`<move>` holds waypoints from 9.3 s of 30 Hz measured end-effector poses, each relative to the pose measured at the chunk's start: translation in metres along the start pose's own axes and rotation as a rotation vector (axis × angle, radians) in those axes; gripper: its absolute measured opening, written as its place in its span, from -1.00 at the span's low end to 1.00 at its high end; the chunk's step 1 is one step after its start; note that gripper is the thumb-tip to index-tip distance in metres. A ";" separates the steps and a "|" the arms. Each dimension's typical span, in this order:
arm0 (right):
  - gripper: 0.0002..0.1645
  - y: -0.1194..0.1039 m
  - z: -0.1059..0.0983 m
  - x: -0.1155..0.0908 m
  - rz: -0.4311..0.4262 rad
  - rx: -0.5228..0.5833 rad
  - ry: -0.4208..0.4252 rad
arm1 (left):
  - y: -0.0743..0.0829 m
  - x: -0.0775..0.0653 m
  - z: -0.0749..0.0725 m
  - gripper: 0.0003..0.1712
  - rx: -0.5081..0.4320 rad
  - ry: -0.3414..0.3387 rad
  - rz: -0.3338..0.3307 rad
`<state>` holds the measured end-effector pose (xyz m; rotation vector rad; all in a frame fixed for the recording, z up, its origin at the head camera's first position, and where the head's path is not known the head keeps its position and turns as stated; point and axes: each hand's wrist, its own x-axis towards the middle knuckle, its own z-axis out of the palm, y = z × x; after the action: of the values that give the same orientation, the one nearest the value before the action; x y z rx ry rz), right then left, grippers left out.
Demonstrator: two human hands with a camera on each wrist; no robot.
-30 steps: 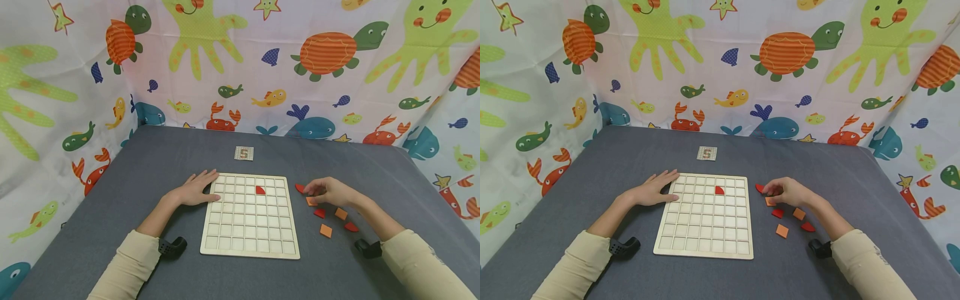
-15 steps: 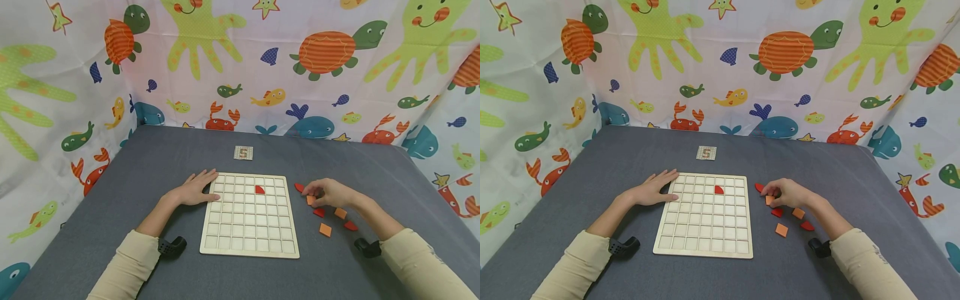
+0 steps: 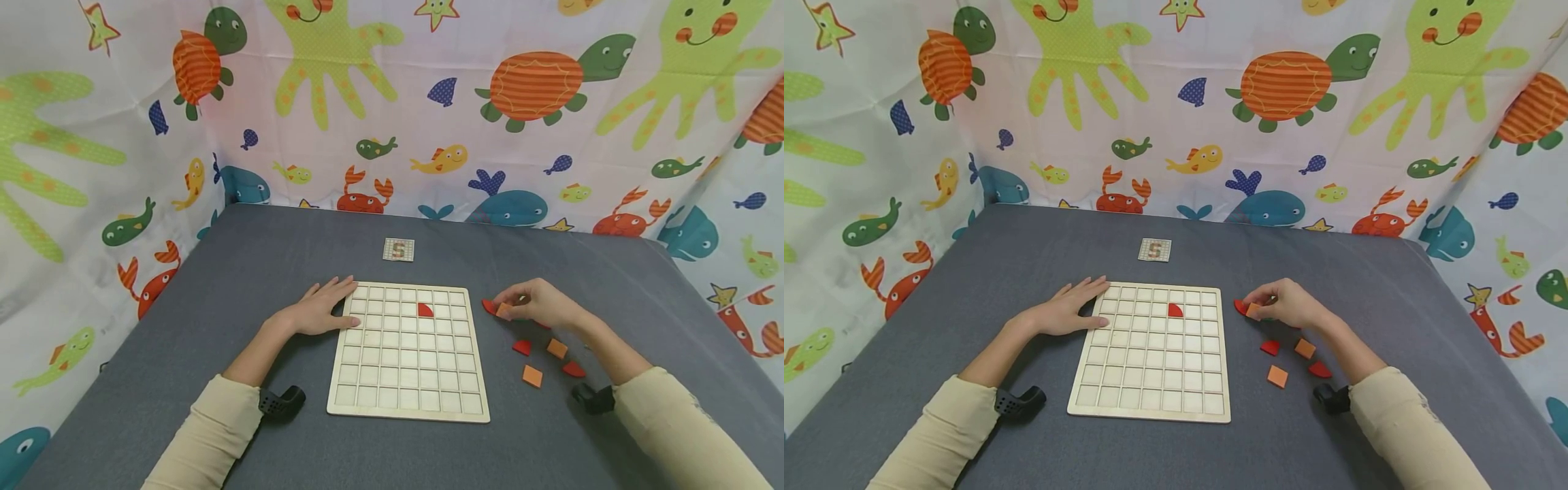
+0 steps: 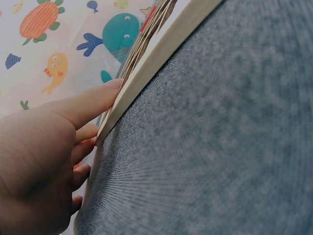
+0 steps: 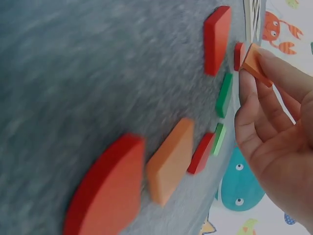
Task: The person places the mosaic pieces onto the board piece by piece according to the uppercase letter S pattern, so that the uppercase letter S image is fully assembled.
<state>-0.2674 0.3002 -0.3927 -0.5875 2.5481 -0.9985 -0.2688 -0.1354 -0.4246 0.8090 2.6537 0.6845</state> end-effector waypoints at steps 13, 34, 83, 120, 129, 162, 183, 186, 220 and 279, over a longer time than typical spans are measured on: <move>-0.61 -0.017 0.014 0.036 -0.020 0.055 0.018 | -0.001 0.000 0.000 -0.06 -0.004 -0.009 -0.007; -0.70 -0.048 0.040 0.071 -0.028 0.098 0.050 | 0.002 -0.001 0.000 -0.06 0.000 -0.002 -0.016; -0.75 -0.093 0.075 0.096 -0.183 0.138 -0.124 | 0.002 0.000 0.000 -0.05 0.003 -0.004 -0.026; -0.25 -0.064 0.034 0.073 0.073 0.416 0.030 | -0.001 0.000 0.001 -0.04 0.010 -0.007 -0.019; -0.20 -0.045 0.018 0.057 0.101 0.381 0.059 | 0.002 -0.002 0.000 -0.06 -0.001 -0.001 -0.017; -0.61 0.000 0.019 0.020 -0.045 -0.013 0.115 | 0.001 -0.001 0.000 -0.06 -0.011 0.005 -0.005; -0.67 -0.008 0.014 0.026 -0.008 -0.077 0.015 | 0.000 -0.001 0.000 -0.05 -0.006 0.000 -0.009; -0.68 -0.010 0.013 0.026 0.000 -0.041 0.018 | 0.001 -0.001 -0.001 -0.05 -0.010 0.000 -0.009; -0.72 -0.070 0.045 0.078 -0.038 0.263 0.003 | 0.000 -0.002 0.001 -0.06 0.005 -0.002 -0.010; -0.89 -0.101 0.091 0.121 -0.133 0.000 -0.090 | 0.003 -0.002 0.000 -0.06 -0.003 -0.007 -0.034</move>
<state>-0.3050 0.1228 -0.4047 -0.7926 2.4570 -0.9918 -0.2659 -0.1341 -0.4232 0.7618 2.6532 0.6756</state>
